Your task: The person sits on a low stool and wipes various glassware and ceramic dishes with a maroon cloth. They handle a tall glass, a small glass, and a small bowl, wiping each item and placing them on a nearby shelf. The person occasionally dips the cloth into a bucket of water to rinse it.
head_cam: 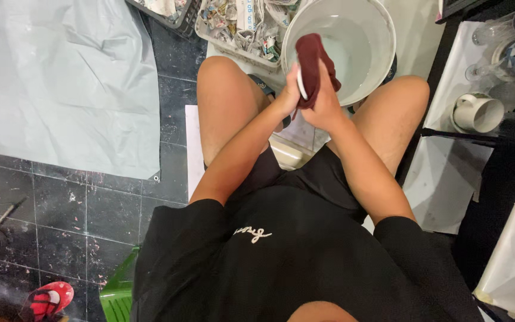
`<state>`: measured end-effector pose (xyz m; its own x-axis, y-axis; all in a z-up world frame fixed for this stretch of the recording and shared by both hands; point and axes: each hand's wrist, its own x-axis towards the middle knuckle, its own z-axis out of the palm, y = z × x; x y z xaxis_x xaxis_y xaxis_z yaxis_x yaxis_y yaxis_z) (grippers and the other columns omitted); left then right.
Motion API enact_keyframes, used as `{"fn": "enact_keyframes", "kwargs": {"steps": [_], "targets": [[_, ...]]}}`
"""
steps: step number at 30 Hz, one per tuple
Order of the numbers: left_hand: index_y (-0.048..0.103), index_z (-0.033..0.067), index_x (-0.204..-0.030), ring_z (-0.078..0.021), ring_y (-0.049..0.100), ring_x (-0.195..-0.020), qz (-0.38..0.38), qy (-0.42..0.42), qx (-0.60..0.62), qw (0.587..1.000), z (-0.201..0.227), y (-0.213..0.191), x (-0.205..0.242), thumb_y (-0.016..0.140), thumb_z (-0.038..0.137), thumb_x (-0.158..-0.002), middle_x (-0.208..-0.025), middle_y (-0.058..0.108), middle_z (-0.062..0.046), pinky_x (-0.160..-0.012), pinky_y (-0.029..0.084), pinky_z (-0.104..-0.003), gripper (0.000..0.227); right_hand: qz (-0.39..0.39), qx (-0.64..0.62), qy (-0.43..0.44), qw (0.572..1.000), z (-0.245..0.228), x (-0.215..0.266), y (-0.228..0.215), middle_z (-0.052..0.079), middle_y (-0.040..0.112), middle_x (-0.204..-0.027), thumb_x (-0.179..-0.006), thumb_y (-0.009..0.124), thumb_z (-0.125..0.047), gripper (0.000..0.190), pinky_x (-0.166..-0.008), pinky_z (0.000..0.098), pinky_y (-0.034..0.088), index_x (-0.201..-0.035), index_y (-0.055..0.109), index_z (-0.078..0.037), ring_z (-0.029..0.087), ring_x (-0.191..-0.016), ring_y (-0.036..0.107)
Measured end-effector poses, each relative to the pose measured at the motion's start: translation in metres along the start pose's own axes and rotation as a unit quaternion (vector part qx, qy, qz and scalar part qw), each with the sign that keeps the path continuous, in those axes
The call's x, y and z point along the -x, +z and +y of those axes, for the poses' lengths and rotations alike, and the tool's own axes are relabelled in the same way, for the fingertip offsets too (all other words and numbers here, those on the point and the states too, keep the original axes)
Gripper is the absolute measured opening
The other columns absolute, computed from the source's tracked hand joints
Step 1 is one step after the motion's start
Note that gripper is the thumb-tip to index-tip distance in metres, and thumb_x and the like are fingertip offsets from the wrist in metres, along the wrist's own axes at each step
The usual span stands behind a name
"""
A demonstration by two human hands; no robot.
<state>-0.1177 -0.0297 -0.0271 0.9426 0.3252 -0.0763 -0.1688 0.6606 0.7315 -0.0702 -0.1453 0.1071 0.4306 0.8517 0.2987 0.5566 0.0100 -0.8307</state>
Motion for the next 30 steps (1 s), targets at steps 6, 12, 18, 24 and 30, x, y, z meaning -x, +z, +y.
{"fn": "enact_keyframes", "kwargs": {"steps": [6, 12, 18, 24, 30], "targets": [[0.030, 0.0154, -0.159, -0.0337, 0.062, -0.128, -0.039, 0.017, 0.117, 0.992, 0.005, 0.014, -0.004, 0.028, 0.075, -0.098, -0.147, 0.051, -0.015, -0.103, 0.052, -0.049, 0.085, 0.026, 0.028, -0.034, 0.999, -0.002, 0.000, -0.001, 0.027, 0.047, -0.156, -0.082, 0.073, 0.001, 0.075, -0.127, 0.0478, 0.033, -0.152, 0.045, 0.004, 0.045, -0.151, 0.041], [0.032, 0.0124, -0.158, -0.0333, 0.058, -0.136, -0.086, 0.026, 0.085, 0.992, 0.010, 0.013, 0.001, 0.026, 0.086, -0.093, -0.149, 0.053, -0.015, -0.111, 0.052, -0.050, 0.098, 0.043, 0.045, -0.047, 0.997, -0.009, -0.002, -0.004, 0.024, 0.054, -0.150, -0.081, 0.071, 0.004, 0.069, -0.126, 0.0486, 0.036, -0.147, 0.052, 0.002, 0.045, -0.147, 0.047], [0.037, 0.0079, -0.154, -0.0353, 0.060, -0.132, -0.073, 0.013, 0.098, 0.992, 0.005, 0.014, -0.001, 0.026, 0.079, -0.097, -0.145, 0.055, -0.018, -0.111, 0.051, -0.051, 0.092, 0.040, 0.025, -0.039, 0.998, -0.017, -0.004, -0.005, 0.025, 0.053, -0.150, -0.082, 0.070, 0.005, 0.068, -0.125, 0.0493, 0.036, -0.147, 0.051, 0.003, 0.047, -0.147, 0.045], [0.041, 0.0035, -0.150, -0.0372, 0.063, -0.128, -0.057, 0.008, 0.115, 0.992, 0.007, 0.014, -0.003, 0.025, 0.073, -0.102, -0.140, 0.057, -0.020, -0.111, 0.051, -0.053, 0.086, 0.046, 0.021, -0.039, 0.998, -0.021, -0.007, -0.004, 0.024, 0.054, -0.150, -0.082, 0.071, 0.007, 0.068, -0.125, 0.0489, 0.036, -0.147, 0.052, 0.003, 0.046, -0.147, 0.046], [0.045, -0.0039, -0.144, -0.0416, 0.066, -0.123, -0.031, -0.027, 0.179, 0.983, 0.012, 0.023, -0.007, 0.030, 0.066, -0.105, -0.134, 0.060, -0.024, -0.111, 0.051, -0.054, 0.081, 0.062, 0.030, -0.067, 0.995, -0.023, -0.011, -0.007, 0.023, 0.065, -0.135, -0.078, 0.072, 0.010, 0.058, -0.117, 0.0472, 0.046, -0.135, 0.061, 0.003, 0.044, -0.133, 0.060]]}}
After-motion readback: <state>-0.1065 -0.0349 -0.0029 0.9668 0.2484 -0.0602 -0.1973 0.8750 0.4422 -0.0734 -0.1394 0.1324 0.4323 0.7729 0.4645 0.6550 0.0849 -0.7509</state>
